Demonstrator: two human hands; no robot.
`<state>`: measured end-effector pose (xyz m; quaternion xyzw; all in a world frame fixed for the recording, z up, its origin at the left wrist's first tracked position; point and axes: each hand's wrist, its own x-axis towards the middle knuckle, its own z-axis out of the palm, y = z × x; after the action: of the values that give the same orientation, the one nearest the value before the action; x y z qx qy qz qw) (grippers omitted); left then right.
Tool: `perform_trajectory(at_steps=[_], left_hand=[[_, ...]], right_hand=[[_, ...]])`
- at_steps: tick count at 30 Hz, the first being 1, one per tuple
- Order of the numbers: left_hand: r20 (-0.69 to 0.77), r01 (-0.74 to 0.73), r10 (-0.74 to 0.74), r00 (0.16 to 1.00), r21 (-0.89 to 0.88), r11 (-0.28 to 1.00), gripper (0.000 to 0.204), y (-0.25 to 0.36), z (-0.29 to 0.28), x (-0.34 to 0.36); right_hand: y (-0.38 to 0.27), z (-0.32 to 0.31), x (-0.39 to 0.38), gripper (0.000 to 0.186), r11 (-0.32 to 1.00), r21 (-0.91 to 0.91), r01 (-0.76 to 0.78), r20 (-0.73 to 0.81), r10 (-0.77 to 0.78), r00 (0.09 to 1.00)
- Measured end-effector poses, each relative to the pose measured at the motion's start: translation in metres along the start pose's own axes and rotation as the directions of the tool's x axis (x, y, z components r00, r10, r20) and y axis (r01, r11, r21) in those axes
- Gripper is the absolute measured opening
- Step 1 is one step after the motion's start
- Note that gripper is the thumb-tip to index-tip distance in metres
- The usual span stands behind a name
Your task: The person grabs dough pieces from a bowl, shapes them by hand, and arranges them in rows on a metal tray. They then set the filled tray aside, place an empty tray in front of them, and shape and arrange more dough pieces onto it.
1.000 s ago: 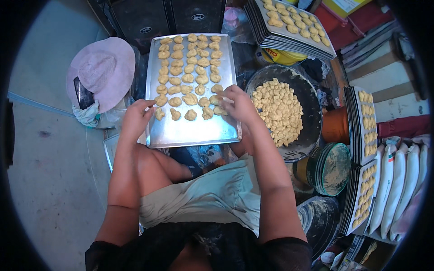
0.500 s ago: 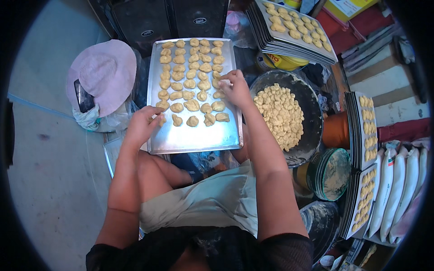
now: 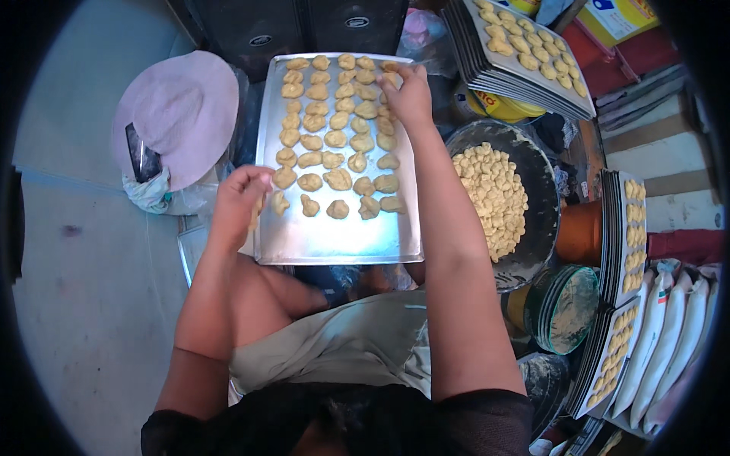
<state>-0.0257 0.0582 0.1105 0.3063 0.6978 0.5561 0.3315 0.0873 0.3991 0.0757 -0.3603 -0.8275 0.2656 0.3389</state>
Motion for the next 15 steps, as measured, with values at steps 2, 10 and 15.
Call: perform_trajectory(at_steps=[2, 10, 15], left_hand=[[-0.029, 0.196, -0.22, 0.975, -0.349, 0.916, 0.025, -0.001, -0.002, -0.004], [0.121, 0.216, -0.222, 0.967, -0.856, 0.471, 0.032, -0.037, 0.027, -0.052], [-0.279, -0.048, 0.003, 0.96, -0.154, 0.987, 0.036, -0.061, 0.028, -0.067]], right_hand=[[-0.067, -0.015, -0.035, 0.031, 0.947, 0.32, -0.028, 0.155, -0.023, 0.988], [-0.133, -0.02, -0.221, 0.022, 0.84, 0.53, -0.119, 0.47, -0.174, 0.866], [-0.108, 0.006, -0.251, 0.02, 0.825, 0.562, -0.063, 0.233, -0.085, 0.969]])
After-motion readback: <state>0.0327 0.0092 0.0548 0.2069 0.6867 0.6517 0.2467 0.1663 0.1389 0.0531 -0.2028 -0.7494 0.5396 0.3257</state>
